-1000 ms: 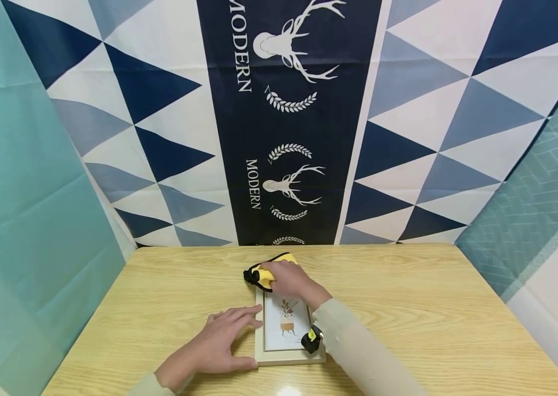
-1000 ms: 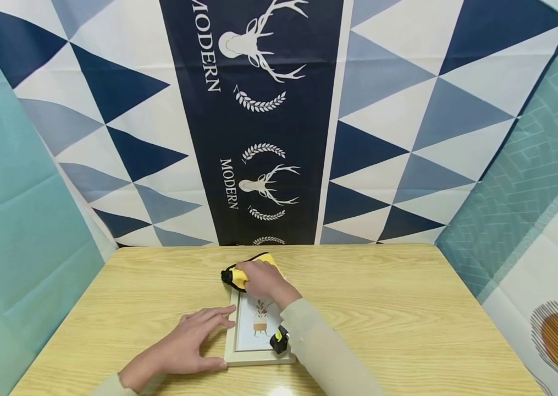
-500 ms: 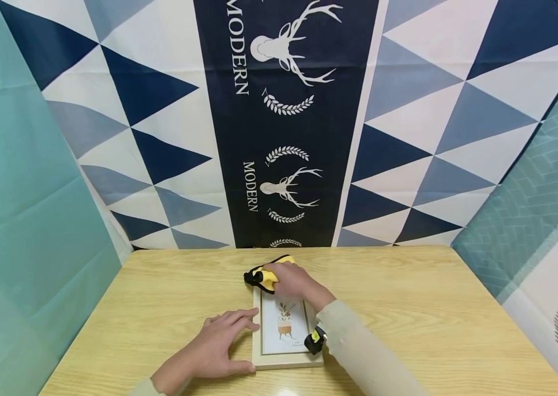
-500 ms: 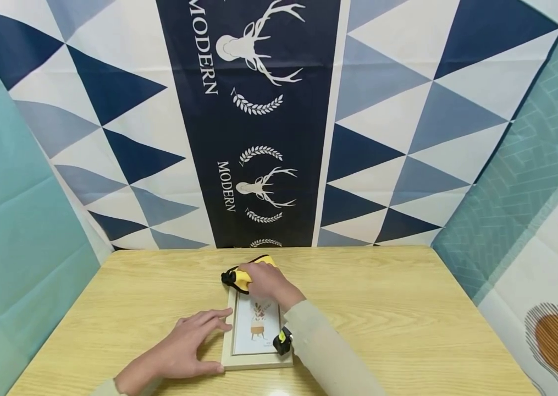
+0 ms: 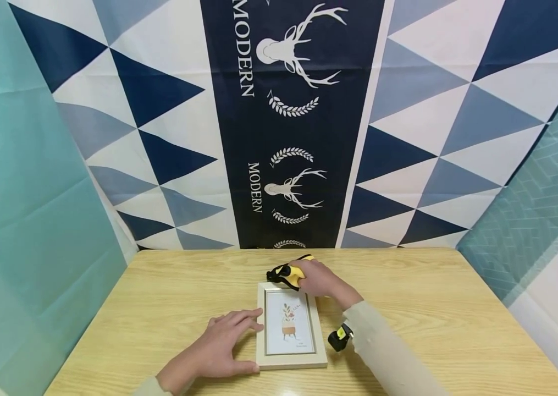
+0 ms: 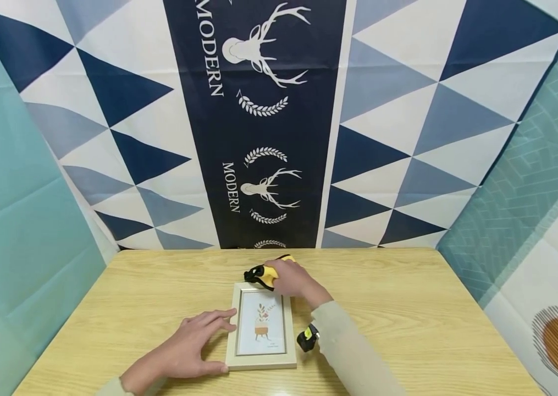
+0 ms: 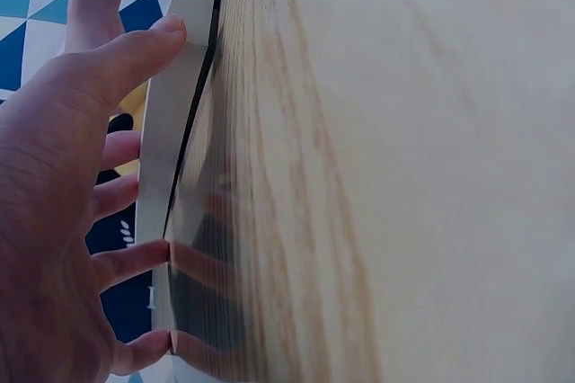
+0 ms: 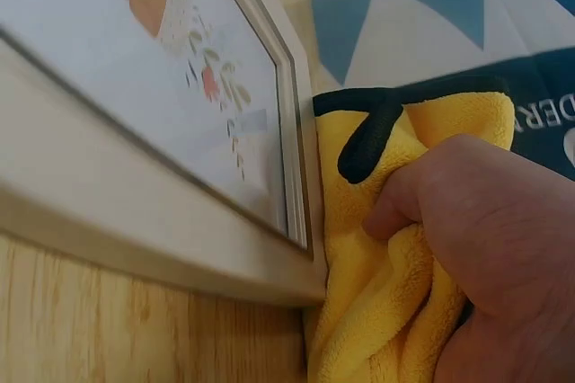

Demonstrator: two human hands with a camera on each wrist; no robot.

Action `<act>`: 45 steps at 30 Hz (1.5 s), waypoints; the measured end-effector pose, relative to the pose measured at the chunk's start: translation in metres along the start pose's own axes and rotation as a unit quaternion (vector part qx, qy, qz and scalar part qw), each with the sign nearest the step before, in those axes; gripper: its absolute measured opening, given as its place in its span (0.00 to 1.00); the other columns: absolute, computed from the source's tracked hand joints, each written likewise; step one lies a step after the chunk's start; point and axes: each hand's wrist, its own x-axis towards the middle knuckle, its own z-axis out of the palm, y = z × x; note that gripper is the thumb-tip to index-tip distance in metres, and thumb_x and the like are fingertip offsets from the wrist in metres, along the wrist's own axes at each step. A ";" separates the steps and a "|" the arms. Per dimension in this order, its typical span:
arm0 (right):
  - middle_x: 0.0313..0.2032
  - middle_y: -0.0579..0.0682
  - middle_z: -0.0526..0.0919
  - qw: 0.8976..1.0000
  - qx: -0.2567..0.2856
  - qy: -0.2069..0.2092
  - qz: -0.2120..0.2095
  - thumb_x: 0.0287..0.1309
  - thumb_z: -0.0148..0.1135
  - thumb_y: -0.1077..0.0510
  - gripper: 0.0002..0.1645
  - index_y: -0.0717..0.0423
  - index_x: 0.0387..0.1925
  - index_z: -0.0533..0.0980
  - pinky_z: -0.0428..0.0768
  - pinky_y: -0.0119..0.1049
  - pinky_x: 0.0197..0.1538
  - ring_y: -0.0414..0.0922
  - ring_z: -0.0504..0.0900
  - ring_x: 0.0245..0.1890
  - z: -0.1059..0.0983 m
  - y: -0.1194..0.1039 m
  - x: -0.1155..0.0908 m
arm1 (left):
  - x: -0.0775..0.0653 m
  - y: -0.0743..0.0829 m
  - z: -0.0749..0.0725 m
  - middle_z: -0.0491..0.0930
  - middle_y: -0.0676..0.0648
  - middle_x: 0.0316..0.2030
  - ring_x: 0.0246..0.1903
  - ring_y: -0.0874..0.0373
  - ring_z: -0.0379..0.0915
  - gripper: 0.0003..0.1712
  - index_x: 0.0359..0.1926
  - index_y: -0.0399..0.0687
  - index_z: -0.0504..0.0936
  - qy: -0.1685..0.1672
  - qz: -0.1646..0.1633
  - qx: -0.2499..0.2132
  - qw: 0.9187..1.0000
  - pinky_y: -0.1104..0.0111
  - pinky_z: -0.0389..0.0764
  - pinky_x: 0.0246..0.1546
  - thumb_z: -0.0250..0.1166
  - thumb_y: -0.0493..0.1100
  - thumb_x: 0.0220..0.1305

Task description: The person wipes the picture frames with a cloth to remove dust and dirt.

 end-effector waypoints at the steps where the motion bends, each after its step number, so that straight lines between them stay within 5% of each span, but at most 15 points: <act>1: 0.34 0.45 0.83 1.000 0.003 0.000 -0.004 0.64 0.64 0.69 0.17 0.50 0.50 0.84 0.75 0.43 0.41 0.44 0.75 0.31 0.000 0.002 -0.001 | 0.000 0.000 0.000 0.68 0.56 0.86 0.80 0.45 0.72 0.43 0.72 0.66 0.81 0.000 0.001 0.001 1.000 0.36 0.75 0.65 0.76 0.76 0.63; 13: 0.33 0.47 0.81 0.999 0.003 -0.010 0.039 0.67 0.62 0.74 0.15 0.52 0.45 0.83 0.76 0.41 0.44 0.44 0.75 0.32 -0.025 -0.034 -0.004 | 0.001 0.001 -0.001 0.68 0.56 0.87 0.81 0.45 0.70 0.42 0.73 0.65 0.81 -0.006 0.001 -0.006 1.000 0.33 0.74 0.65 0.76 0.75 0.64; 20: 0.48 0.56 0.90 0.999 0.021 0.024 0.044 0.69 0.60 0.74 0.26 0.60 0.64 0.84 0.80 0.41 0.45 0.46 0.79 0.35 -0.037 -0.038 0.007 | 0.001 0.001 -0.003 0.67 0.56 0.87 0.80 0.44 0.71 0.43 0.73 0.64 0.81 -0.013 0.002 -0.005 1.000 0.34 0.74 0.64 0.76 0.75 0.65; 24: 0.39 0.53 0.86 0.998 0.020 0.056 0.035 0.67 0.60 0.74 0.24 0.56 0.59 0.84 0.77 0.40 0.42 0.45 0.77 0.32 -0.039 -0.039 0.014 | 0.002 -0.001 -0.002 0.67 0.56 0.87 0.80 0.44 0.71 0.43 0.73 0.64 0.80 -0.015 0.000 -0.006 1.000 0.35 0.74 0.64 0.76 0.75 0.65; 30: 0.50 0.55 0.91 0.996 -0.009 0.079 0.036 0.66 0.63 0.74 0.23 0.56 0.59 0.85 0.83 0.45 0.51 0.47 0.81 0.40 -0.028 -0.041 0.021 | 0.003 -0.002 0.000 0.67 0.56 0.87 0.81 0.44 0.70 0.43 0.74 0.65 0.80 -0.013 -0.001 -0.007 1.000 0.32 0.74 0.65 0.75 0.76 0.64; 36: 0.56 0.59 0.91 0.997 -0.024 0.056 0.038 0.67 0.65 0.75 0.27 0.59 0.65 0.84 0.86 0.52 0.58 0.50 0.84 0.45 -0.012 -0.038 0.028 | 0.003 -0.003 0.000 0.67 0.56 0.87 0.81 0.44 0.70 0.43 0.74 0.65 0.80 -0.012 0.002 -0.004 1.000 0.33 0.74 0.65 0.75 0.76 0.64; 45: 0.61 0.57 0.90 0.995 -0.096 0.019 0.020 0.69 0.71 0.68 0.31 0.54 0.71 0.81 0.88 0.53 0.60 0.53 0.88 0.56 0.029 0.010 0.059 | 0.002 -0.001 -0.002 0.67 0.56 0.87 0.80 0.45 0.70 0.43 0.74 0.65 0.80 -0.009 0.006 -0.003 1.000 0.32 0.74 0.65 0.76 0.75 0.64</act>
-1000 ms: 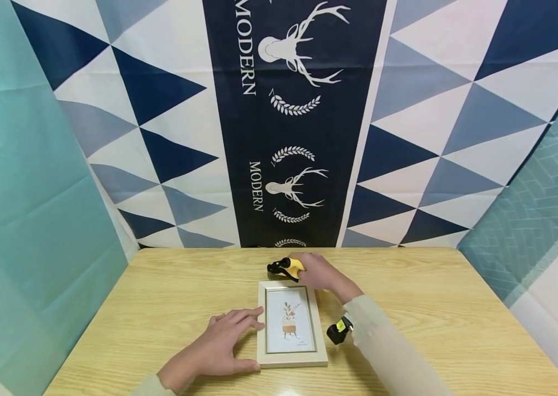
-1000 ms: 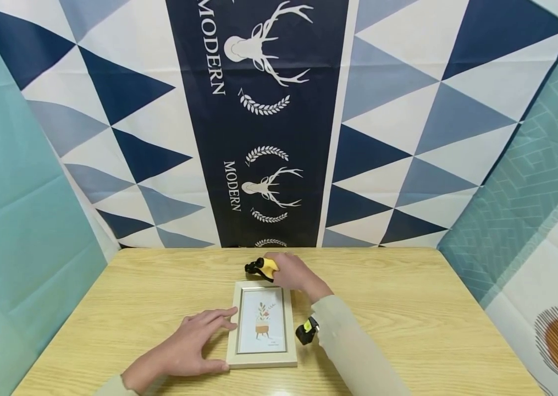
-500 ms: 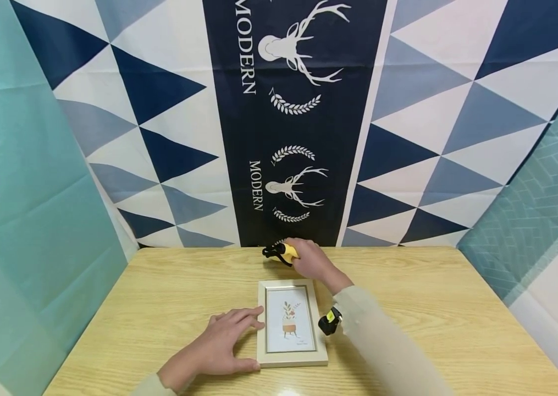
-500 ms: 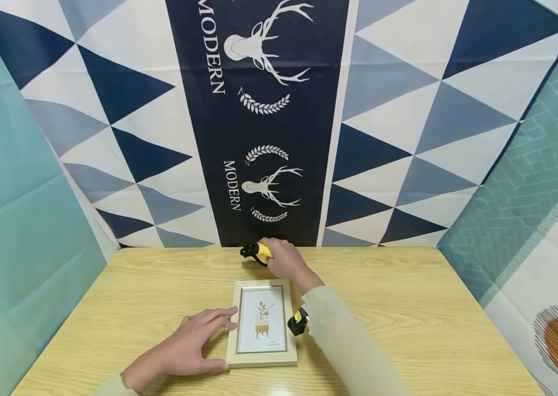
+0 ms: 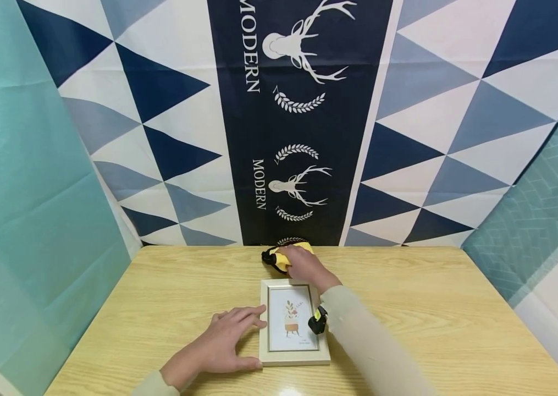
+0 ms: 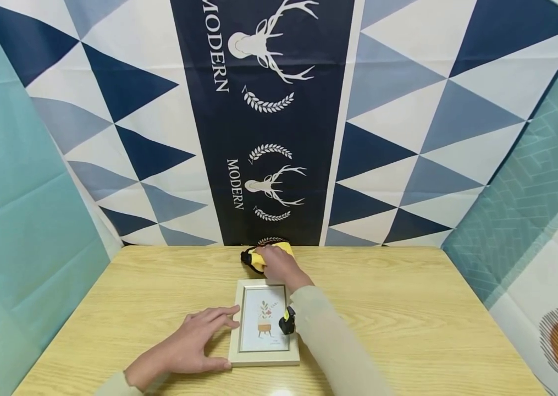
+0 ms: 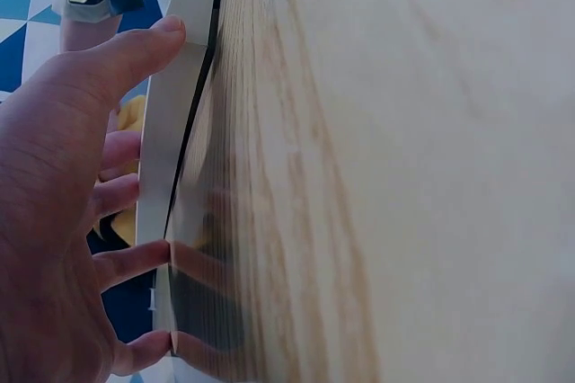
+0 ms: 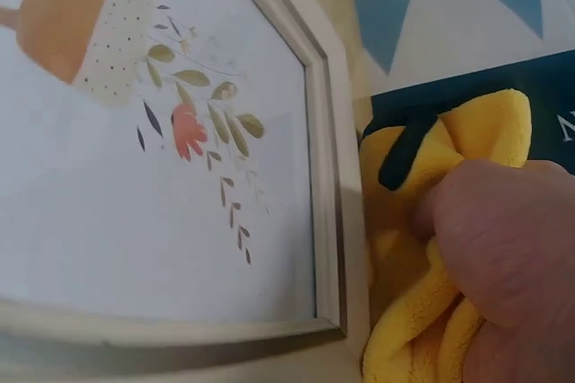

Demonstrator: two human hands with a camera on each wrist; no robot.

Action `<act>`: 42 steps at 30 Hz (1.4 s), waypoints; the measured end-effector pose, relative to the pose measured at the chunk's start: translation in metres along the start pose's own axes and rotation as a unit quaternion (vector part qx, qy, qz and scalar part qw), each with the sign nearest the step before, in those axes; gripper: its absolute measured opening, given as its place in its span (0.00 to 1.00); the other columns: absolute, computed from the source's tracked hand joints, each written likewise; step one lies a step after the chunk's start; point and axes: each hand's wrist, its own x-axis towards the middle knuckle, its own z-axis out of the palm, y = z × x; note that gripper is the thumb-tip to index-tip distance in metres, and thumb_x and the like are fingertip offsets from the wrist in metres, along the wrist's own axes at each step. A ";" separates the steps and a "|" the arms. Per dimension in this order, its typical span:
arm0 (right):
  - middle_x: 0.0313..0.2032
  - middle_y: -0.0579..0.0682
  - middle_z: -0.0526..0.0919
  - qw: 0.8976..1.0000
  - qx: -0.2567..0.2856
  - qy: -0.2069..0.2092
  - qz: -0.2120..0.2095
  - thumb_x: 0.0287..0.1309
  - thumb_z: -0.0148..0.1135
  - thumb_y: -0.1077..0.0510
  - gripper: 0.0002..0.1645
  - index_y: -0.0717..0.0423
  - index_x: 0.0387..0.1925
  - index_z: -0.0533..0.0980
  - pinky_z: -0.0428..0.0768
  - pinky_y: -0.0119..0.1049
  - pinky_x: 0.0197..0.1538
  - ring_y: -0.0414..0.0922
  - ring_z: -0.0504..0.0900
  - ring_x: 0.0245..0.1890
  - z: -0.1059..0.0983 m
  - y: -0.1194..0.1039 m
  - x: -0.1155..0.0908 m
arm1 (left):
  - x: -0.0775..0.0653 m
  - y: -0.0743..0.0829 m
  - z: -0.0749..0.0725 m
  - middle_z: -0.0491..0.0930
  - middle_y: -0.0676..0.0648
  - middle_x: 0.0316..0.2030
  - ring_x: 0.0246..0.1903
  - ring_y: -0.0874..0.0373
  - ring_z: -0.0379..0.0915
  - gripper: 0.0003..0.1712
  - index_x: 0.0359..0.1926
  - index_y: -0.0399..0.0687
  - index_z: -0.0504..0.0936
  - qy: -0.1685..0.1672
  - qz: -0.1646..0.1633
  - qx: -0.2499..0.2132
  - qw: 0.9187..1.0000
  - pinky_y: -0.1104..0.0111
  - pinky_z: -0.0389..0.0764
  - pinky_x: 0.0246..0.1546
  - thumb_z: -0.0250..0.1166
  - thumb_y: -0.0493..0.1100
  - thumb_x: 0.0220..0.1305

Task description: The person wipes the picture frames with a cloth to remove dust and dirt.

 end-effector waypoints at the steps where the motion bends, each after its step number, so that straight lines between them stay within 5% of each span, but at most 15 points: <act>1: 0.61 0.57 0.90 1.000 -0.003 -0.011 0.010 0.70 0.72 0.67 0.30 0.53 0.71 0.82 0.88 0.54 0.61 0.54 0.87 0.56 -0.004 -0.006 0.000 | 0.000 0.000 0.000 0.67 0.56 0.87 0.80 0.45 0.71 0.43 0.74 0.64 0.80 0.001 0.001 0.002 1.000 0.32 0.74 0.65 0.76 0.75 0.64; 7: 0.63 0.59 0.85 0.997 -0.019 -0.060 0.047 0.72 0.71 0.65 0.28 0.54 0.71 0.83 0.85 0.61 0.65 0.57 0.81 0.61 -0.027 -0.039 -0.011 | 0.001 0.002 -0.003 0.66 0.56 0.87 0.80 0.45 0.71 0.44 0.75 0.65 0.79 -0.003 0.002 0.000 1.000 0.33 0.74 0.65 0.75 0.76 0.65; 14: 0.64 0.56 0.86 0.998 -0.023 -0.058 0.028 0.71 0.72 0.60 0.30 0.48 0.73 0.82 0.85 0.58 0.62 0.55 0.82 0.60 -0.029 -0.030 -0.016 | 0.002 0.003 -0.005 0.66 0.56 0.87 0.80 0.45 0.70 0.44 0.76 0.65 0.79 -0.014 -0.003 0.000 1.000 0.32 0.74 0.66 0.75 0.75 0.65; 20: 0.75 0.60 0.82 0.997 0.007 -0.069 0.031 0.69 0.72 0.60 0.35 0.50 0.76 0.79 0.81 0.66 0.72 0.62 0.80 0.73 -0.051 -0.041 -0.027 | 0.004 0.000 -0.005 0.65 0.57 0.88 0.80 0.48 0.71 0.44 0.75 0.69 0.78 -0.015 -0.005 0.004 1.000 0.34 0.72 0.68 0.74 0.77 0.64; 27: 0.82 0.59 0.75 0.998 0.024 -0.054 0.016 0.68 0.77 0.51 0.43 0.48 0.81 0.74 0.78 0.66 0.78 0.62 0.74 0.82 -0.063 -0.036 -0.045 | 0.004 -0.007 -0.006 0.72 0.54 0.84 0.78 0.47 0.75 0.42 0.75 0.67 0.79 0.056 0.018 0.020 0.998 0.34 0.74 0.66 0.72 0.75 0.66; 31: 0.81 0.59 0.76 0.998 0.030 -0.046 0.009 0.68 0.79 0.47 0.44 0.47 0.81 0.74 0.76 0.68 0.79 0.63 0.73 0.82 -0.068 -0.031 -0.059 | 0.012 -0.012 -0.013 0.75 0.53 0.82 0.78 0.47 0.75 0.44 0.78 0.63 0.78 0.084 0.013 0.037 0.996 0.34 0.75 0.67 0.74 0.72 0.67; 42: 0.80 0.60 0.77 0.999 0.036 -0.032 -0.012 0.69 0.77 0.43 0.40 0.46 0.78 0.78 0.76 0.75 0.75 0.66 0.72 0.82 -0.080 -0.028 -0.101 | 0.046 -0.014 -0.032 0.78 0.50 0.79 0.77 0.46 0.76 0.46 0.81 0.60 0.75 0.093 0.017 0.075 0.993 0.38 0.77 0.67 0.75 0.67 0.67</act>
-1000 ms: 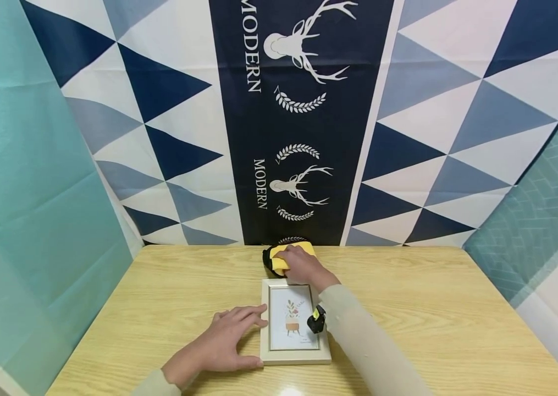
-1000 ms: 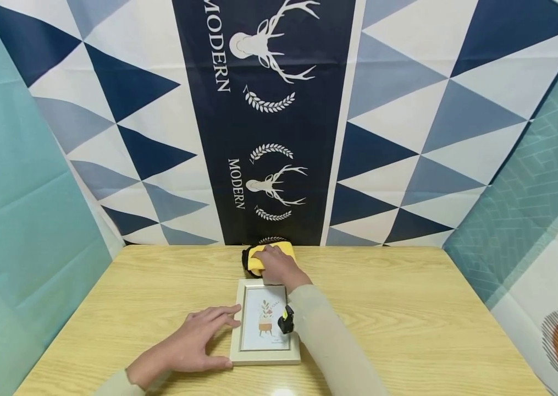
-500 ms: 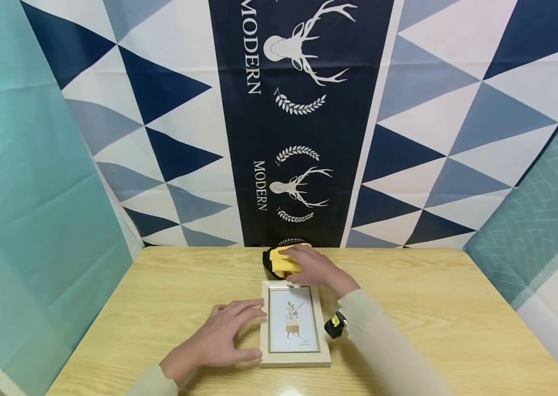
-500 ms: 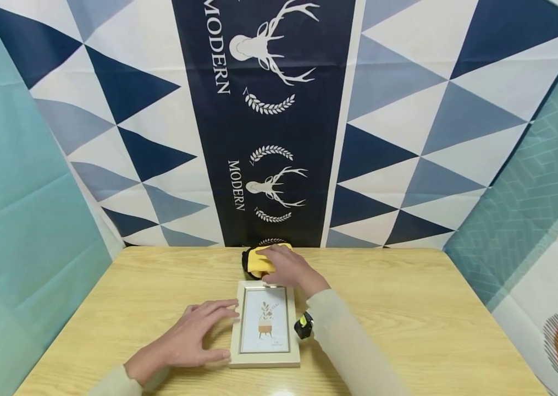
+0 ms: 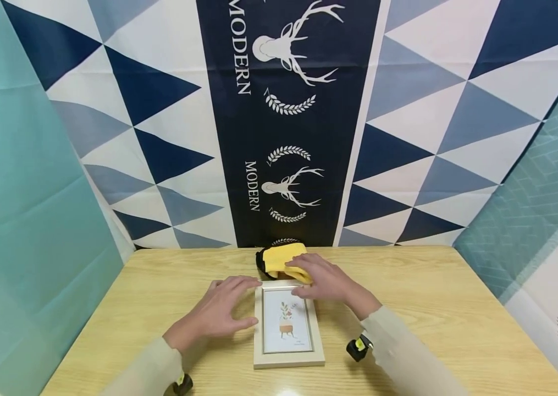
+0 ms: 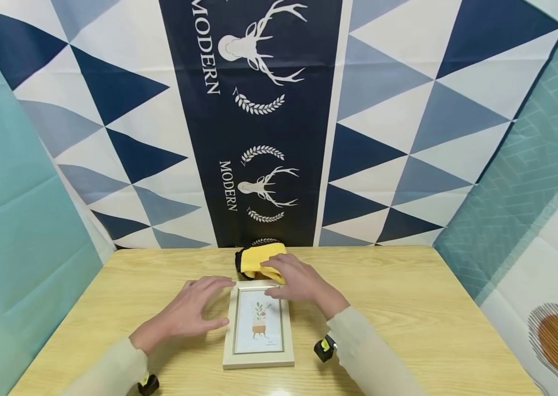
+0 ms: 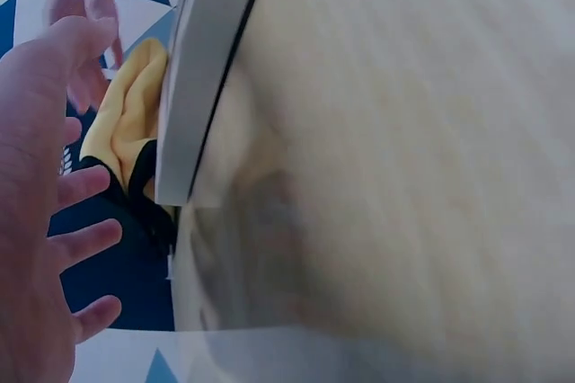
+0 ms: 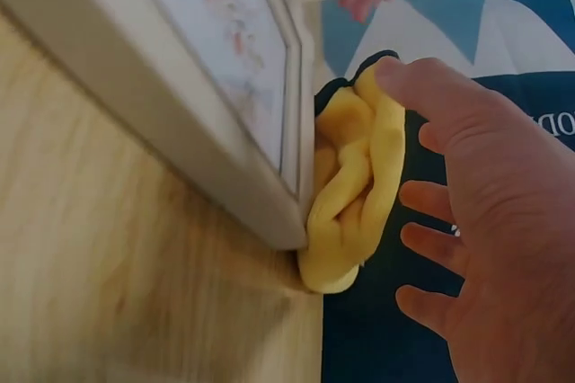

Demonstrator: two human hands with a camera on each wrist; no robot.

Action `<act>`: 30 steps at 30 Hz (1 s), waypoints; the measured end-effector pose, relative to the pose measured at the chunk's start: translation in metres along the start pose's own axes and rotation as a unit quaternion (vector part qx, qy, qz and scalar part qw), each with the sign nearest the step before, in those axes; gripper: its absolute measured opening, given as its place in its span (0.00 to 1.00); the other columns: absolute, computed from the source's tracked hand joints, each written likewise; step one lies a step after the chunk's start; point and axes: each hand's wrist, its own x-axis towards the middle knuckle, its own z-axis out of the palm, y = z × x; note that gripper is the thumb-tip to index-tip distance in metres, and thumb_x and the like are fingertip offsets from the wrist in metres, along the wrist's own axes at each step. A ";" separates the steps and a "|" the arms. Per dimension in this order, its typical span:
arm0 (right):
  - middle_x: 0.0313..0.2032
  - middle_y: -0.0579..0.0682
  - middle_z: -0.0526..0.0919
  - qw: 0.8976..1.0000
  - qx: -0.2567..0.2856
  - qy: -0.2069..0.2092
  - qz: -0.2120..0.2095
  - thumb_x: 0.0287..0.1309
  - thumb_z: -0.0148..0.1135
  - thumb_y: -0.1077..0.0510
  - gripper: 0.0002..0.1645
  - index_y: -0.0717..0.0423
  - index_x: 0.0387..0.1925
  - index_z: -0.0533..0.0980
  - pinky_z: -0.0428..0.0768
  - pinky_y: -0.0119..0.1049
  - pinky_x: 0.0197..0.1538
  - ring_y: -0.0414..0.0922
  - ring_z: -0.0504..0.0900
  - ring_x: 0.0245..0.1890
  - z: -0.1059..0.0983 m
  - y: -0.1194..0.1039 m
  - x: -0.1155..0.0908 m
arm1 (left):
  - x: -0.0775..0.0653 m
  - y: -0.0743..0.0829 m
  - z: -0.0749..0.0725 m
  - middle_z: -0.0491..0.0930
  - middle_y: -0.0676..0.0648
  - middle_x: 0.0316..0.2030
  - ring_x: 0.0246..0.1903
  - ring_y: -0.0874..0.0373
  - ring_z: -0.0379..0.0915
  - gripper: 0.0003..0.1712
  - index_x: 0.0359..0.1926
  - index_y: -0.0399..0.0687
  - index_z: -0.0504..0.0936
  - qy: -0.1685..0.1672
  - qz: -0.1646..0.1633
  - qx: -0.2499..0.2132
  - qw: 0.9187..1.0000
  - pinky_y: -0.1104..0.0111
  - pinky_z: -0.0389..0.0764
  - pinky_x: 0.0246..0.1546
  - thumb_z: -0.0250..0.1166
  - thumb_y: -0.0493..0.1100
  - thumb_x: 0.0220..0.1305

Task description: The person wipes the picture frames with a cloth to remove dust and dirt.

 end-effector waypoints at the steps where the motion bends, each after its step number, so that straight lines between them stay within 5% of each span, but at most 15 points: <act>1: 0.80 0.60 0.77 1.000 -0.001 0.000 0.000 0.69 0.77 0.42 0.40 0.45 0.78 0.78 0.76 0.75 0.75 0.66 0.72 0.83 0.000 -0.001 -0.003 | 0.002 -0.001 -0.001 0.78 0.49 0.79 0.77 0.46 0.76 0.46 0.81 0.60 0.75 0.006 0.000 0.000 1.000 0.38 0.77 0.67 0.75 0.66 0.67; 12: 0.78 0.58 0.79 0.998 -0.022 0.017 -0.054 0.66 0.78 0.39 0.36 0.47 0.71 0.83 0.83 0.72 0.69 0.65 0.78 0.78 0.007 0.005 -0.043 | 0.036 0.001 -0.005 0.78 0.47 0.75 0.74 0.46 0.76 0.47 0.82 0.59 0.73 0.034 0.001 0.004 0.999 0.43 0.77 0.65 0.77 0.63 0.68; 19: 0.75 0.54 0.83 0.994 -0.049 0.022 -0.098 0.63 0.80 0.37 0.32 0.43 0.65 0.87 0.89 0.63 0.61 0.60 0.82 0.74 0.012 0.014 -0.061 | 0.063 0.005 -0.005 0.74 0.44 0.80 0.80 0.42 0.70 0.44 0.82 0.58 0.74 0.008 -0.001 -0.021 1.000 0.34 0.74 0.75 0.76 0.62 0.70; 30: 0.75 0.51 0.83 0.992 -0.064 0.002 -0.105 0.59 0.78 0.28 0.36 0.37 0.64 0.87 0.90 0.57 0.57 0.58 0.84 0.71 0.012 0.024 -0.073 | 0.093 0.012 -0.009 0.66 0.44 0.87 0.91 0.39 0.54 0.39 0.83 0.57 0.73 -0.043 0.026 -0.049 0.998 0.37 0.64 0.87 0.72 0.57 0.76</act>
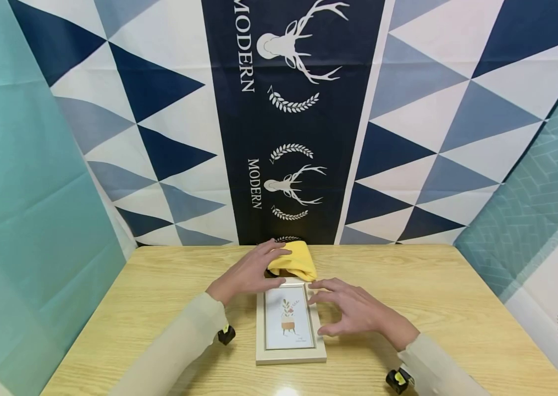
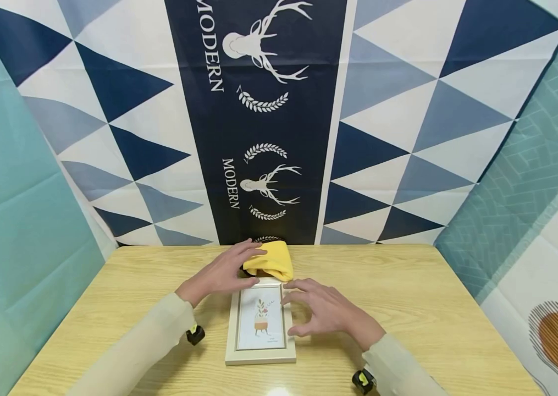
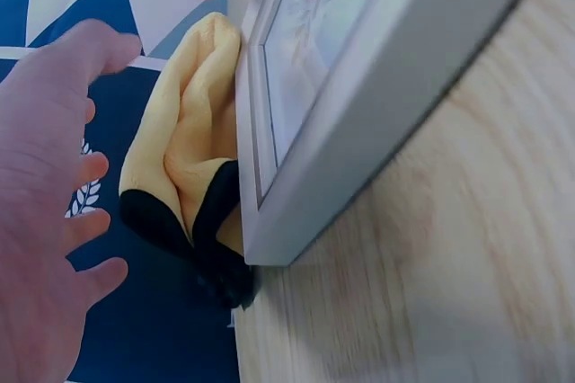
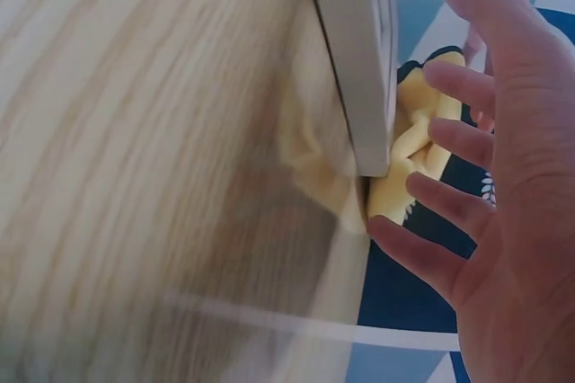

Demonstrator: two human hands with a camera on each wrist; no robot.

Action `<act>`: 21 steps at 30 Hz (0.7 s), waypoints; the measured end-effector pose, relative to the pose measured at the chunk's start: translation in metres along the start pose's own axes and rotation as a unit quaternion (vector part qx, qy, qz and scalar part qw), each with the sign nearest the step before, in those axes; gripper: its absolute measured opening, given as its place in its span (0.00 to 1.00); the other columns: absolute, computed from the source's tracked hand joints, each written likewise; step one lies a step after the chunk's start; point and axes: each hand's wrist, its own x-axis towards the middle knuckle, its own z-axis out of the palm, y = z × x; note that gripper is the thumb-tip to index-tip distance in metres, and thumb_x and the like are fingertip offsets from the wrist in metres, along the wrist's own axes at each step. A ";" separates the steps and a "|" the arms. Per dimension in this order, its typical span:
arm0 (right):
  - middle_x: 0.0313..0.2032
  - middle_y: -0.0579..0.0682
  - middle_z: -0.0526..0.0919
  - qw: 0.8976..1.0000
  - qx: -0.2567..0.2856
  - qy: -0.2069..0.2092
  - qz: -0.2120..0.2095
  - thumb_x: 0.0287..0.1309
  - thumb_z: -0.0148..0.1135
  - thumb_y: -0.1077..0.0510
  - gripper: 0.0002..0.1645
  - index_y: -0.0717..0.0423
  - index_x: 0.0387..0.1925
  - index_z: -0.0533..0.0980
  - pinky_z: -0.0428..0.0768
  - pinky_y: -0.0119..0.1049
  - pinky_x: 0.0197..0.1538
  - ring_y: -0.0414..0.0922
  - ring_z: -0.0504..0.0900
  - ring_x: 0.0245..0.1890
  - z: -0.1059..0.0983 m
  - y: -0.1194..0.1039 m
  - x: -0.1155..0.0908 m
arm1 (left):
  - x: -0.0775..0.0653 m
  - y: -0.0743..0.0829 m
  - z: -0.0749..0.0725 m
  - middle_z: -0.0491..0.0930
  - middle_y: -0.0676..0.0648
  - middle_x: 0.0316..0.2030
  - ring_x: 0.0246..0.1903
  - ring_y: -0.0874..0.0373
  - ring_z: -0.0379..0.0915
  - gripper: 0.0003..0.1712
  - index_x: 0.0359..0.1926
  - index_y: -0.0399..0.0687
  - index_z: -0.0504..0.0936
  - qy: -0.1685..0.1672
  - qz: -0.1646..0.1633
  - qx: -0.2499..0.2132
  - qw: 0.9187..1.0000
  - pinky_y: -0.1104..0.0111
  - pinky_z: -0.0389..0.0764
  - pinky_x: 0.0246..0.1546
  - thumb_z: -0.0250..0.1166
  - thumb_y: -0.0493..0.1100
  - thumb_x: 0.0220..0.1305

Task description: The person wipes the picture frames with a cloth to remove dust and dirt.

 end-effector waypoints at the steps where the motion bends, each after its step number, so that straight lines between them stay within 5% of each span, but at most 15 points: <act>1: 0.75 0.52 0.83 1.000 0.000 -0.003 0.001 0.59 0.78 0.27 0.36 0.36 0.64 0.87 0.90 0.57 0.57 0.58 0.84 0.71 0.000 0.001 0.000 | 0.002 0.000 0.000 0.66 0.44 0.87 0.91 0.38 0.54 0.38 0.83 0.57 0.74 -0.001 0.004 -0.001 1.000 0.37 0.64 0.87 0.72 0.56 0.77; 8: 0.76 0.51 0.82 1.000 0.001 -0.015 0.015 0.58 0.77 0.23 0.39 0.35 0.65 0.85 0.90 0.60 0.57 0.60 0.84 0.72 0.004 0.006 0.000 | 0.016 -0.002 0.007 0.66 0.45 0.88 0.91 0.39 0.54 0.35 0.83 0.58 0.74 -0.016 0.001 0.006 1.000 0.39 0.63 0.88 0.71 0.52 0.80; 21: 0.80 0.52 0.79 0.997 0.004 -0.057 0.045 0.59 0.74 0.20 0.46 0.38 0.70 0.83 0.87 0.66 0.62 0.63 0.82 0.75 0.004 0.012 0.008 | 0.020 -0.004 0.019 0.70 0.43 0.85 0.83 0.42 0.71 0.31 0.84 0.60 0.73 -0.061 -0.022 0.039 0.997 0.42 0.74 0.82 0.62 0.48 0.86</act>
